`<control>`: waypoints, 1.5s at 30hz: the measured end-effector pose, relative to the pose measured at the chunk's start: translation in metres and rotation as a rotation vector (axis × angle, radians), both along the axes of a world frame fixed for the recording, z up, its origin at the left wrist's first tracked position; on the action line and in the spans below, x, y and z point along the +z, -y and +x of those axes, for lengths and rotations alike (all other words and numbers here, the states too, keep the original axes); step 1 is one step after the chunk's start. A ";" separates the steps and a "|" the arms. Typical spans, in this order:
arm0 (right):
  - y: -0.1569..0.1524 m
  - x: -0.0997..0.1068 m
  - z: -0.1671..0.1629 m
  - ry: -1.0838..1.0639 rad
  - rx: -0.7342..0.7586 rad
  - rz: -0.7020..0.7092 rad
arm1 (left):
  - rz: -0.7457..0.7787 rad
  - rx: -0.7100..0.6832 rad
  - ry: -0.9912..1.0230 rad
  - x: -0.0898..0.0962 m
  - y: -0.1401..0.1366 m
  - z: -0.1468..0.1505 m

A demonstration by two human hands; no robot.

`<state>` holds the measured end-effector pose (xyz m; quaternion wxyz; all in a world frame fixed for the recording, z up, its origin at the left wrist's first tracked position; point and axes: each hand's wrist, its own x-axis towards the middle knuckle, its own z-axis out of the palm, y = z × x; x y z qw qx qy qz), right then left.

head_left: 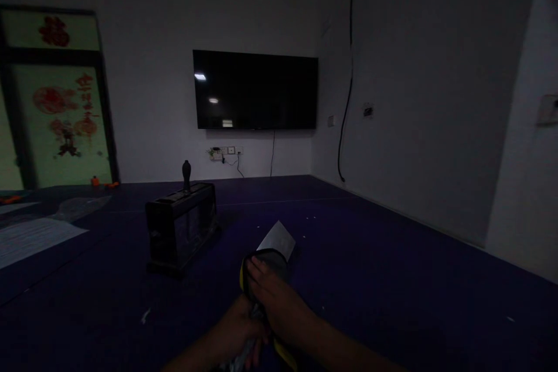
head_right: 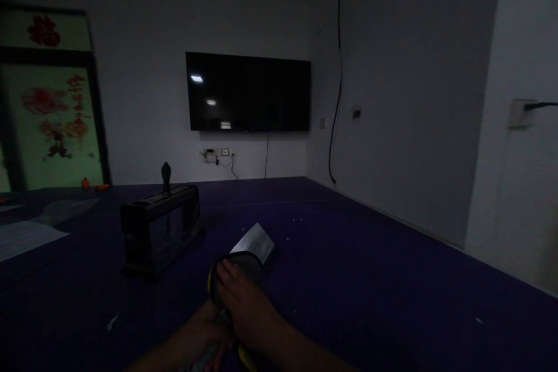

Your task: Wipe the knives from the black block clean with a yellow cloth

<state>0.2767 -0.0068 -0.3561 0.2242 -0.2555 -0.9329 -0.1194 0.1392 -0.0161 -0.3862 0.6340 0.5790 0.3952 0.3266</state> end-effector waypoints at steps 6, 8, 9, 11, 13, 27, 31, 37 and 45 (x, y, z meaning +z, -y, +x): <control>0.000 -0.002 0.002 -0.039 0.019 0.040 | -0.009 -0.006 0.036 0.006 0.003 0.001; -0.001 -0.005 0.002 -0.060 0.017 0.043 | 0.014 -0.007 0.031 0.003 0.002 -0.001; -0.002 -0.006 0.002 -0.067 0.013 0.036 | 0.026 -0.013 0.019 0.002 0.001 -0.001; -0.004 -0.008 0.001 -0.089 -0.007 0.006 | 0.046 -0.035 -0.009 0.002 0.001 -0.002; -0.007 -0.010 0.002 -0.131 -0.038 -0.035 | 0.057 -0.064 -0.011 0.004 0.002 -0.003; -0.034 -0.035 0.013 -0.562 -0.228 -0.123 | 0.063 -0.041 0.023 0.011 0.005 -0.004; -0.035 -0.040 0.014 -0.576 -0.217 -0.089 | 0.051 -0.054 0.022 0.010 0.004 -0.004; -0.032 -0.032 0.015 -0.468 -0.229 -0.092 | 0.050 -0.070 0.003 0.009 0.006 -0.004; -0.014 -0.013 0.008 -0.228 -0.157 -0.020 | 0.036 -0.149 -0.024 0.019 0.009 -0.005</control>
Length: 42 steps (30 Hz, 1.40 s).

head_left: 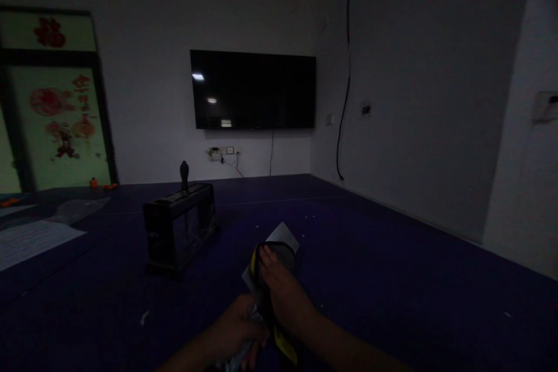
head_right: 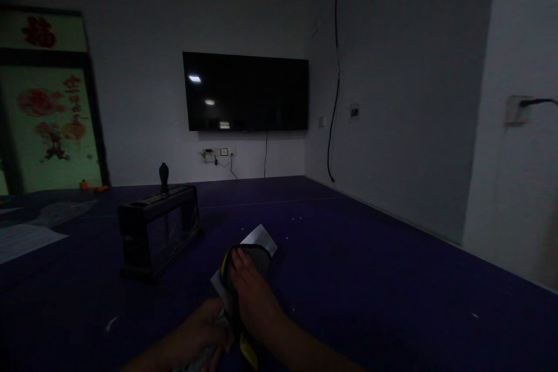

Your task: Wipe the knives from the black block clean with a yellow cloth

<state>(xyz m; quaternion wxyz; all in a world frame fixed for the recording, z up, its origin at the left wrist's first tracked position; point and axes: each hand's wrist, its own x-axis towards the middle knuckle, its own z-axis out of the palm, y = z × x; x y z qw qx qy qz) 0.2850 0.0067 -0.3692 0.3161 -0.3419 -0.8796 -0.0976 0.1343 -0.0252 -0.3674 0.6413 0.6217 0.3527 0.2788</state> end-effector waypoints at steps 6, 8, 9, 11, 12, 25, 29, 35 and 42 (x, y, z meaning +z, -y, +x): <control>-0.001 0.000 -0.001 -0.038 0.030 -0.013 | 0.012 0.008 -0.009 -0.002 -0.001 0.000; -0.004 -0.004 -0.001 -0.077 0.012 -0.028 | 0.025 0.014 -0.005 -0.007 -0.003 0.000; -0.006 -0.006 -0.001 -0.107 -0.005 -0.036 | 0.031 0.025 -0.003 -0.009 -0.005 -0.001; -0.010 -0.011 0.001 -0.177 -0.037 -0.049 | 0.039 0.052 -0.004 -0.013 -0.006 -0.001; -0.013 -0.013 0.002 -0.214 -0.046 -0.054 | 0.039 0.060 -0.004 -0.013 -0.007 -0.001; -0.021 -0.022 0.006 -0.433 -0.041 -0.072 | 0.039 0.090 0.021 -0.011 -0.003 -0.002; -0.022 -0.024 0.007 -0.422 -0.057 -0.054 | 0.033 0.085 0.003 -0.008 -0.001 -0.002; -0.023 -0.022 0.008 -0.328 -0.079 -0.037 | 0.015 0.054 0.006 -0.008 -0.003 -0.002; -0.017 -0.014 0.006 -0.234 -0.093 0.041 | 0.018 -0.019 -0.023 -0.003 -0.002 -0.002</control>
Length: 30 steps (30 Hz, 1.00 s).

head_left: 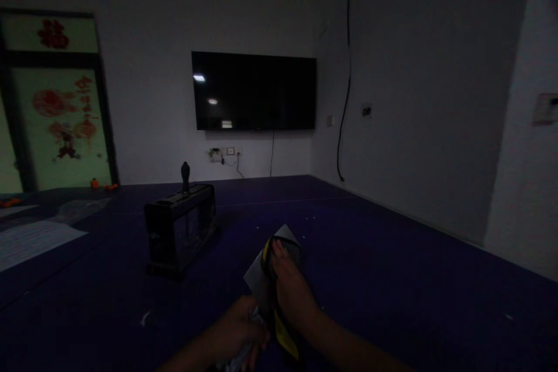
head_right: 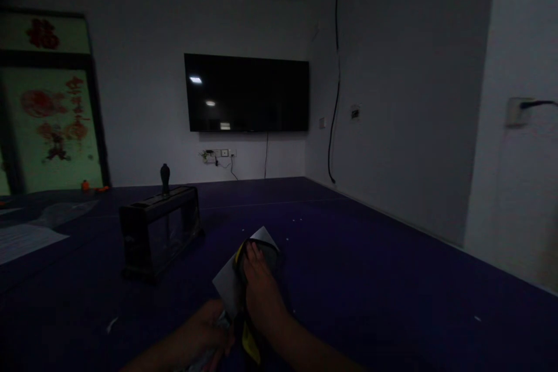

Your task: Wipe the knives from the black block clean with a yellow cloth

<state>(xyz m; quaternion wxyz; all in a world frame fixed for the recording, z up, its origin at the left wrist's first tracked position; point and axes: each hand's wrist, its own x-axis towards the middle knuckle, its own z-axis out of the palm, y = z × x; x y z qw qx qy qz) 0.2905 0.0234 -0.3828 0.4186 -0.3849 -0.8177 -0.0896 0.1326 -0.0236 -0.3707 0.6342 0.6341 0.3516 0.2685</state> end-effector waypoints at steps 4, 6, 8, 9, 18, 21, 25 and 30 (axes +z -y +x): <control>0.003 0.004 -0.002 0.064 0.034 0.046 | -0.001 -0.004 -0.017 0.002 0.001 0.000; 0.004 0.005 -0.002 0.064 0.044 0.047 | 0.007 0.003 0.002 0.001 0.000 0.000; 0.003 0.005 -0.003 0.055 0.052 0.038 | 0.010 0.010 0.011 0.000 -0.001 0.000; 0.002 0.004 -0.003 0.050 0.056 0.033 | 0.006 0.008 0.012 -0.001 -0.001 -0.001; -0.009 -0.002 0.005 -0.135 0.033 -0.061 | 0.002 0.074 0.030 -0.004 -0.001 0.001; -0.012 -0.006 0.008 -0.224 0.014 -0.079 | -0.006 0.094 0.036 -0.004 -0.001 0.002; -0.014 -0.010 0.008 -0.250 0.013 -0.066 | -0.006 0.084 0.046 -0.003 -0.001 0.002; -0.015 -0.011 0.008 -0.232 0.017 -0.019 | 0.009 0.076 0.013 -0.001 0.001 0.002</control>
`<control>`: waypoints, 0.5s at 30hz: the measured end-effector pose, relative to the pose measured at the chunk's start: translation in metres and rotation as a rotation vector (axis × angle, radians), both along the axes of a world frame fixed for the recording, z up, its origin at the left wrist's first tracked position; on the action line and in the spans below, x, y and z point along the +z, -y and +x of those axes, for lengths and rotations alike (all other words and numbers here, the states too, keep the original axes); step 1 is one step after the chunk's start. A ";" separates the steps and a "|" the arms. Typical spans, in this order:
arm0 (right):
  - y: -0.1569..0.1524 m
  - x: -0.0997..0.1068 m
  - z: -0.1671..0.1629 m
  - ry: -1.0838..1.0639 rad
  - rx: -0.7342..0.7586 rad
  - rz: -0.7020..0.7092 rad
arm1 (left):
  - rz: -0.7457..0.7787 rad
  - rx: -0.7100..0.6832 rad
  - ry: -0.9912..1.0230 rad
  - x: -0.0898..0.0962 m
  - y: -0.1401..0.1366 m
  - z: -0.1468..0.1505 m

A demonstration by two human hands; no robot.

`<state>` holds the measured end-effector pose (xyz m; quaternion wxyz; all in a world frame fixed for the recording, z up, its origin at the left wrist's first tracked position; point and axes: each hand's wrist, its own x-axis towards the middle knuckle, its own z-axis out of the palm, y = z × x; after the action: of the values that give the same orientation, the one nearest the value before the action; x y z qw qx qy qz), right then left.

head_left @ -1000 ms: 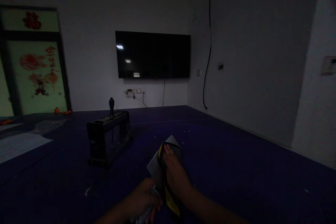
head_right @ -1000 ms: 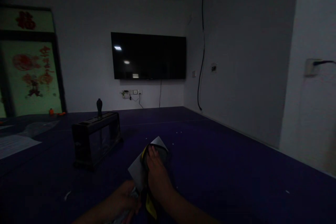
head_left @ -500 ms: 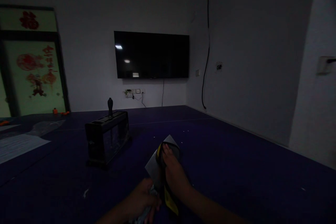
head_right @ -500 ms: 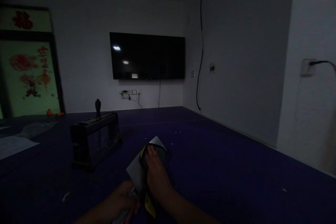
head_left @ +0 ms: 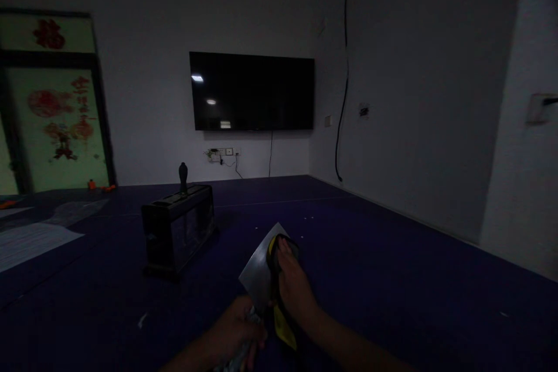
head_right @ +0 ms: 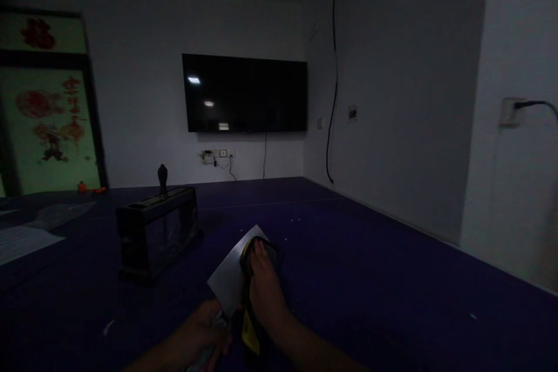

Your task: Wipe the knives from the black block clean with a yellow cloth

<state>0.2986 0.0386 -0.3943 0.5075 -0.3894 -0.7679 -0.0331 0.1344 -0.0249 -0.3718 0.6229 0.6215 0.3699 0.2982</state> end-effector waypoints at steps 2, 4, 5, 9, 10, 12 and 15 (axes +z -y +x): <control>0.002 0.002 -0.001 0.028 0.014 0.023 | -0.012 -0.008 -0.010 0.001 0.001 0.000; 0.005 0.006 -0.002 0.076 0.030 0.043 | -0.029 -0.035 -0.006 0.001 0.000 -0.001; 0.006 0.008 -0.003 0.104 0.038 0.050 | -0.030 -0.050 0.001 0.000 0.000 -0.001; 0.011 0.015 -0.007 0.181 0.054 0.068 | -0.011 -0.067 0.021 -0.003 -0.003 -0.002; 0.011 0.015 -0.008 0.187 0.055 0.065 | -0.005 -0.061 0.018 -0.004 -0.003 -0.002; 0.011 0.015 -0.008 0.182 0.052 0.052 | -0.003 -0.055 0.019 -0.003 -0.003 -0.002; 0.009 0.014 -0.007 0.149 0.043 0.030 | -0.012 -0.047 0.031 0.000 -0.001 -0.002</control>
<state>0.2917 0.0292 -0.3805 0.4552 -0.3615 -0.8113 -0.0626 0.1327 -0.0243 -0.3715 0.6390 0.6218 0.3472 0.2908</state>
